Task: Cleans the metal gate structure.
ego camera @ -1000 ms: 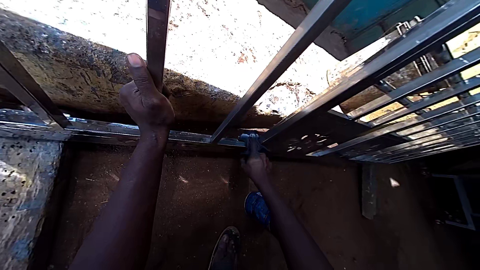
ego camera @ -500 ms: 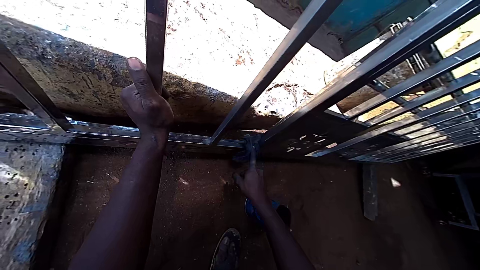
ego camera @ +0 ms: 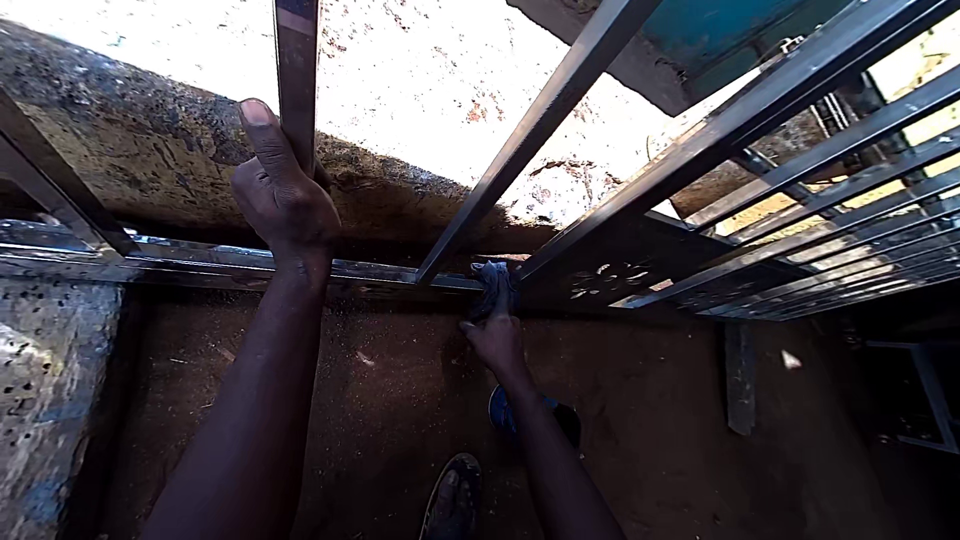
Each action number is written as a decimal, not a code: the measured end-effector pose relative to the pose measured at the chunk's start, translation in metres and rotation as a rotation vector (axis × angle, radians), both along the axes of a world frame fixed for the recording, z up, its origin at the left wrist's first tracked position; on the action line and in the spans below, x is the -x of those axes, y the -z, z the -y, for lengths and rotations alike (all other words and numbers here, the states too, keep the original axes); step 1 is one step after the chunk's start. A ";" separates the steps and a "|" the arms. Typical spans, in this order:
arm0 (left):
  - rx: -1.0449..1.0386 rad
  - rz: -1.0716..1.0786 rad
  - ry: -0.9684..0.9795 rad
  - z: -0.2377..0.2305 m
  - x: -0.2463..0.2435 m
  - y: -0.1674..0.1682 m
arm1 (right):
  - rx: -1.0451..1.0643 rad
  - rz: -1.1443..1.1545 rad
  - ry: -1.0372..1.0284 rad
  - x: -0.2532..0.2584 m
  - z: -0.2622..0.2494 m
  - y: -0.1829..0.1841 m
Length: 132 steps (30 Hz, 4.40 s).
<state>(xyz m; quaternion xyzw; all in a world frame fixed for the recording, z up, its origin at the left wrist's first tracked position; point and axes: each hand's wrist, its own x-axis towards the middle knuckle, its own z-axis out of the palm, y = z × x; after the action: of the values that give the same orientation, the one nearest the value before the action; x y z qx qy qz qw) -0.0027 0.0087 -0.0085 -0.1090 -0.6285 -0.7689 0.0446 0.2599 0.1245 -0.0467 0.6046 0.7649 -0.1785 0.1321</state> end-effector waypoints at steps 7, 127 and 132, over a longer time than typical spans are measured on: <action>0.022 -0.004 -0.010 -0.001 0.001 0.000 | -0.027 -0.090 0.017 -0.004 -0.004 0.002; 0.002 0.036 -0.041 0.001 -0.014 -0.006 | -1.029 -0.808 -0.266 0.160 -0.007 -0.174; 0.035 0.024 -0.052 0.001 -0.008 0.005 | -0.376 -0.220 -0.269 0.093 0.047 -0.011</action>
<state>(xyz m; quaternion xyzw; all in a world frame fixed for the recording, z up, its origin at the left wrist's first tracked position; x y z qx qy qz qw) 0.0055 0.0080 -0.0137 -0.0841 -0.6450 -0.7575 0.0551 0.1669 0.0772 -0.0357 0.4883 0.8680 -0.0785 -0.0441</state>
